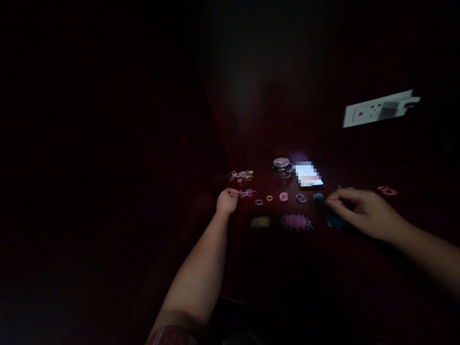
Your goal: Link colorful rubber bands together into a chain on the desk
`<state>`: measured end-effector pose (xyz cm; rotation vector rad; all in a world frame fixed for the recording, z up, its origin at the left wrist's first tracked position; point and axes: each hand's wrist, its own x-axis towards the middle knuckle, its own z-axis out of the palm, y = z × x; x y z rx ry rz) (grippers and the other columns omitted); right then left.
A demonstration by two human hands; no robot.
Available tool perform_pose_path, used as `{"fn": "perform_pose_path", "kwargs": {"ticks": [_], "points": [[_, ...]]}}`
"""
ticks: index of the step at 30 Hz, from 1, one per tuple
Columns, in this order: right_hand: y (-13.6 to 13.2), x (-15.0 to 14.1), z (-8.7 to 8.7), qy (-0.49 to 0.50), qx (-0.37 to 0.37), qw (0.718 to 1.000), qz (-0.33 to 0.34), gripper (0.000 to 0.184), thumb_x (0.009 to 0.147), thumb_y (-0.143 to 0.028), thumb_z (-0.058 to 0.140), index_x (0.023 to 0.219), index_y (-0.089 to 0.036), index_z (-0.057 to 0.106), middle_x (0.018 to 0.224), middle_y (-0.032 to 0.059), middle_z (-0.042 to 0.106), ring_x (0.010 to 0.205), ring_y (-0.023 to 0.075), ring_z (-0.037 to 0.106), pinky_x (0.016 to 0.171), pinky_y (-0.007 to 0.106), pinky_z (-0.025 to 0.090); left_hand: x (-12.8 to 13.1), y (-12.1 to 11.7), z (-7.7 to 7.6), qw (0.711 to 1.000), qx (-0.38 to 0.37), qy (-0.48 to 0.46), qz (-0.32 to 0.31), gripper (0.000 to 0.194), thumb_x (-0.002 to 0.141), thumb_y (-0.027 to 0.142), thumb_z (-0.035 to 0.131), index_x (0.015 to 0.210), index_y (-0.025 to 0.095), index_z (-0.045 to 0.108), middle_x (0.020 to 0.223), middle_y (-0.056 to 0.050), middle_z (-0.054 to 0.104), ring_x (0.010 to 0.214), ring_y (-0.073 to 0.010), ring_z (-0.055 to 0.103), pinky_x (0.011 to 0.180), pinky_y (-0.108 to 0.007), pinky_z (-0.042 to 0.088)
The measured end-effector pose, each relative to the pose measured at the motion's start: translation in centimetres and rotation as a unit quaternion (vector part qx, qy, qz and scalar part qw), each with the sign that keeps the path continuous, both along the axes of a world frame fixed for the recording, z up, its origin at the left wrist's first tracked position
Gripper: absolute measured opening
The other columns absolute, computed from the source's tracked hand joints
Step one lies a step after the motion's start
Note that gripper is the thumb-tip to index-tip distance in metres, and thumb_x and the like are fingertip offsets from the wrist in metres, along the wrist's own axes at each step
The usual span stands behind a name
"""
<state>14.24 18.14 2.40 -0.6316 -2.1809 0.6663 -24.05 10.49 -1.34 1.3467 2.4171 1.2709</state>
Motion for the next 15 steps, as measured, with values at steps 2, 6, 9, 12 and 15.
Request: {"fn": "perform_pose_path", "kwargs": {"ticks": [2, 6, 9, 12, 15], "points": [[0.0, 0.1, 0.0, -0.024, 0.002, 0.999, 0.020, 0.034, 0.089, -0.048, 0.054, 0.077, -0.017, 0.065, 0.065, 0.0042, 0.061, 0.058, 0.0168, 0.054, 0.054, 0.028, 0.042, -0.1, 0.1, -0.1, 1.000, 0.014, -0.004, 0.005, 0.011, 0.080, 0.022, 0.062, 0.090, 0.017, 0.067, 0.082, -0.005, 0.072, 0.070, -0.0157, 0.065, 0.070, -0.027, 0.051], [0.0, 0.2, 0.1, -0.034, 0.011, 0.999, 0.017, 0.035, 0.090, -0.047, 0.053, 0.077, -0.016, 0.064, 0.065, 0.0040, 0.059, 0.059, 0.0168, 0.054, 0.056, 0.029, 0.042, -0.2, 0.2, -0.2, 1.000, 0.024, -0.013, 0.011, 0.019, 0.080, 0.013, 0.059, 0.097, 0.017, 0.064, 0.091, -0.005, 0.072, 0.079, -0.0149, 0.067, 0.077, -0.026, 0.051], [0.0, 0.1, 0.1, -0.039, 0.010, 0.999, 0.021, 0.035, 0.090, -0.047, 0.053, 0.077, -0.016, 0.063, 0.064, 0.0035, 0.058, 0.059, 0.0167, 0.053, 0.056, 0.029, 0.042, 0.0, 0.2, 0.0, 1.000, 0.020, -0.014, 0.014, 0.023, 0.079, 0.007, 0.055, 0.098, 0.017, 0.063, 0.099, -0.006, 0.071, 0.087, -0.0139, 0.066, 0.081, -0.025, 0.050], [0.0, 0.1, 0.1, -0.036, 0.003, 0.999, 0.025, 0.036, 0.089, -0.048, 0.053, 0.076, -0.017, 0.063, 0.064, 0.0033, 0.059, 0.058, 0.0166, 0.053, 0.055, 0.028, 0.042, 0.4, 0.1, 0.3, 1.000, -0.001, -0.009, 0.008, 0.017, 0.080, 0.012, 0.057, 0.093, 0.017, 0.066, 0.092, -0.005, 0.071, 0.080, -0.0133, 0.065, 0.078, -0.024, 0.050], [-0.1, 0.1, 0.2, -0.043, 0.001, 0.999, 0.027, 0.034, 0.089, -0.047, 0.053, 0.077, -0.017, 0.063, 0.064, 0.0028, 0.059, 0.058, 0.0163, 0.053, 0.055, 0.028, 0.042, 0.8, -0.3, 0.5, 0.999, -0.034, 0.007, -0.007, 0.011, 0.074, 0.024, 0.069, 0.084, 0.017, 0.067, 0.081, -0.002, 0.070, 0.069, -0.0129, 0.062, 0.072, -0.023, 0.050]]}}
